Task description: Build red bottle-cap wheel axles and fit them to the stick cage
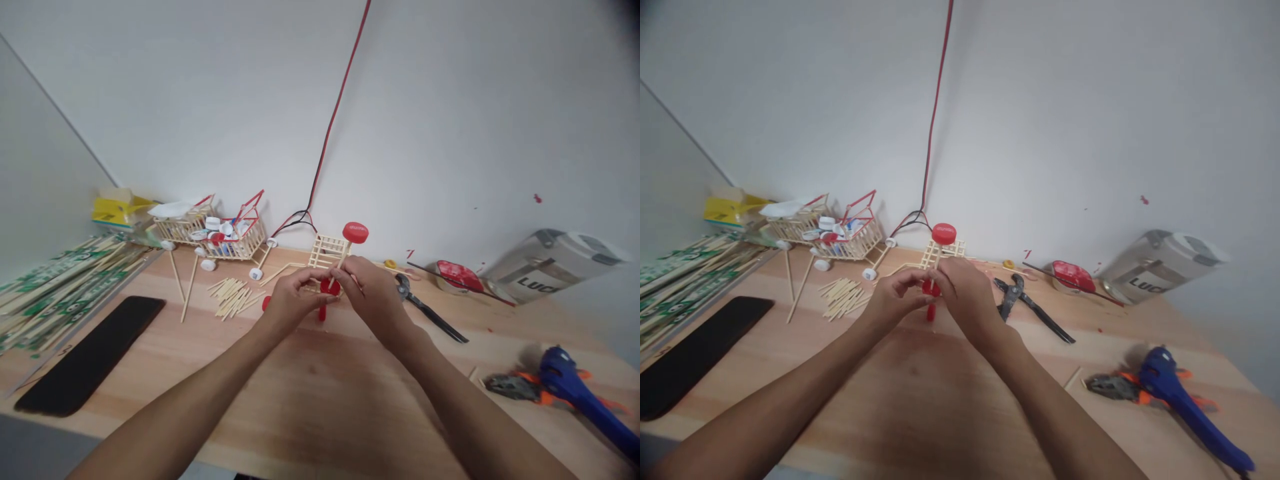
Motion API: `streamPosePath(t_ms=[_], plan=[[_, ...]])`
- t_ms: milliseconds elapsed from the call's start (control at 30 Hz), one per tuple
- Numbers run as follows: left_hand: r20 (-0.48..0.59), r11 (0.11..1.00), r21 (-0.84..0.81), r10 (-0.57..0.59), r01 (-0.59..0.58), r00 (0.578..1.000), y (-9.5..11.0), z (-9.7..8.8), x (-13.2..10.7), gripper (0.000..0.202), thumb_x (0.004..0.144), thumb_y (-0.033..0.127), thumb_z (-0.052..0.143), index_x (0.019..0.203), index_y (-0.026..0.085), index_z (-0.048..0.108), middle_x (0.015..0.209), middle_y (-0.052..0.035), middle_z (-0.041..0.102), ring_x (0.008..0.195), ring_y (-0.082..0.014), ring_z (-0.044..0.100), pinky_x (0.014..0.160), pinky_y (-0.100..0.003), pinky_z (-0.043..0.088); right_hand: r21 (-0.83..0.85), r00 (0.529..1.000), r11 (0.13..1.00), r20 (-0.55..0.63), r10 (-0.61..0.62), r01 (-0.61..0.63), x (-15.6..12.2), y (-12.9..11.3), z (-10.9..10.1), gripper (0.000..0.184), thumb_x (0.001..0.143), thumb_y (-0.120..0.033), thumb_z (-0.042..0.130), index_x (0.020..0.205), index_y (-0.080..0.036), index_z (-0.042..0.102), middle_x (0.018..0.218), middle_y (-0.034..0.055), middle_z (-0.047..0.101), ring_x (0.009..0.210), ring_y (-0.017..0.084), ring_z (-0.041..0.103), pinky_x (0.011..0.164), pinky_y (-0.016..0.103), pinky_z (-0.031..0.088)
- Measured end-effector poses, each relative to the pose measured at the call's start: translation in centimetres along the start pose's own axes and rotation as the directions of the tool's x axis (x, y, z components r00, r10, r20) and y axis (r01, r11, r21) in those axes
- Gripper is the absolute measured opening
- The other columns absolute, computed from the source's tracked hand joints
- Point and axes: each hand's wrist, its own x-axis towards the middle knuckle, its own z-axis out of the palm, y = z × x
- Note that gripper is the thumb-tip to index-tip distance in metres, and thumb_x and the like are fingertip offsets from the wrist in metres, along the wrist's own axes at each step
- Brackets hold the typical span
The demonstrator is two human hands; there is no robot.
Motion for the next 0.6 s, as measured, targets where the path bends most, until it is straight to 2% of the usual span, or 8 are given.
streamPosePath(t_ms=[600], plan=[[-0.06, 0.999, -0.019, -0.042, 0.041, 0.997, 0.07, 0.21, -0.14, 0.035, 0.061, 0.025, 0.079, 0.095, 0.016, 0.072, 0.09, -0.0055, 0.07, 0.074, -0.0138, 0.058, 0.066, -0.024, 0.048, 0.0, 0.999, 1.0, 0.042, 0.007, -0.007, -0.01, -0.09, 0.17, 0.027, 0.094, -0.025, 0.041, 0.069, -0.021, 0.049, 0.071, 0.002, 0.058, 0.07, 0.016, 0.053, 0.064, 0.027, 0.036]])
